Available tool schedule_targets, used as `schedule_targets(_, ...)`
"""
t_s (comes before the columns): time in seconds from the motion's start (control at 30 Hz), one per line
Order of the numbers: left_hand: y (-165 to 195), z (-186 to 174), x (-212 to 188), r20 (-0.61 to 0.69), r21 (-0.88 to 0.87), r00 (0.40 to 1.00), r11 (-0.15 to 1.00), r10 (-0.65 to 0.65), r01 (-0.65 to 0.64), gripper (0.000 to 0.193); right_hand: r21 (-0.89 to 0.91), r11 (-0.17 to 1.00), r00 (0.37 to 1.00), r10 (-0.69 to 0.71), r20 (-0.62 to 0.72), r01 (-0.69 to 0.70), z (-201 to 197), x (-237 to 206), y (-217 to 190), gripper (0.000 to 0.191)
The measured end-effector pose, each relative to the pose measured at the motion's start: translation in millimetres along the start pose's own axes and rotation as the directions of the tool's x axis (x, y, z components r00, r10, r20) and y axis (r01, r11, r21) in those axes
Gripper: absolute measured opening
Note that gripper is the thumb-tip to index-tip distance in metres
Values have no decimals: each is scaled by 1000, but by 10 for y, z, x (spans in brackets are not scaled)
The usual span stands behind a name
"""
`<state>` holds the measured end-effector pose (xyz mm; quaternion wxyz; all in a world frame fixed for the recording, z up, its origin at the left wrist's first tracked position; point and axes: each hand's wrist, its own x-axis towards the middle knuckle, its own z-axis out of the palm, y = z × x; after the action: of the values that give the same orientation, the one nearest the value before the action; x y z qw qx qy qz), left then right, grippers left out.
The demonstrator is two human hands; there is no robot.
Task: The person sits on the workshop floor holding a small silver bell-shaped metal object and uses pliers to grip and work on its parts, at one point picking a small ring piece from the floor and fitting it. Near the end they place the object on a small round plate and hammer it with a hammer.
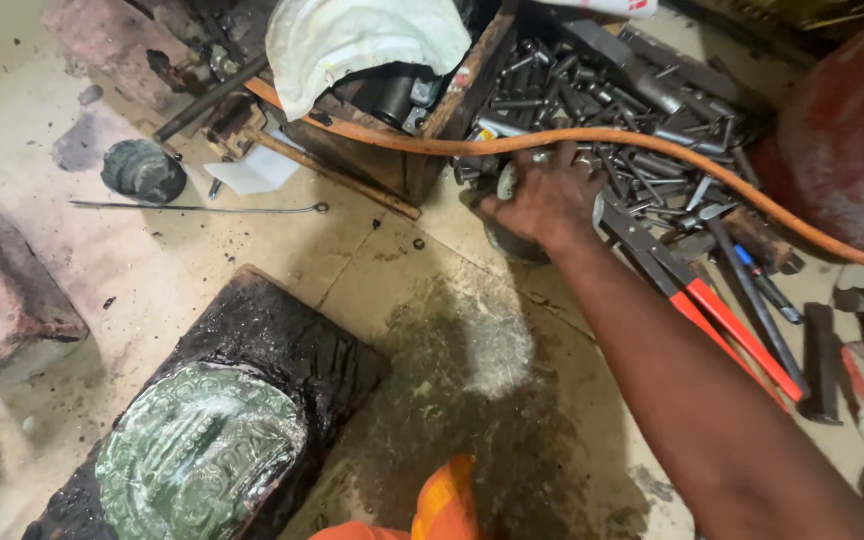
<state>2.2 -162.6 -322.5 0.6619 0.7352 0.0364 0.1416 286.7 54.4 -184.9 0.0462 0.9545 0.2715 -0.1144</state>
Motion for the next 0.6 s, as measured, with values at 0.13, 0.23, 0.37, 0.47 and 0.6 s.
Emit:
schedule_targets(0.13, 129, -24, 119, -15, 10, 1000, 1000, 18, -18, 19, -23, 997, 997, -66, 51, 67, -101, -218, 34, 95)
schedule_targets(0.23, 131, -29, 174, -27, 22, 999, 999, 31, -31, 19, -101, 976, 981, -194, -28, 190, 80, -704, 84, 93)
schedule_targets(0.37, 72, 86, 109, -34, 31, 998, 998, 56, -54, 19, 80, 962, 960, -269, 79, 263, 344, -1500, 333, 68)
schedule_targets(0.47, 45, 127, 96, -55, 51, 995, 996, 82, -79, 19, 117, 916, 917, -393, 65, 385, 474, -1865, 573, 62)
schedule_targets(0.6, 104, 153, 116, -54, 69, 996, 995, 69, -65, 18, 543, 616, 808, -538, -240, 571, 567, -1858, 1298, 65)
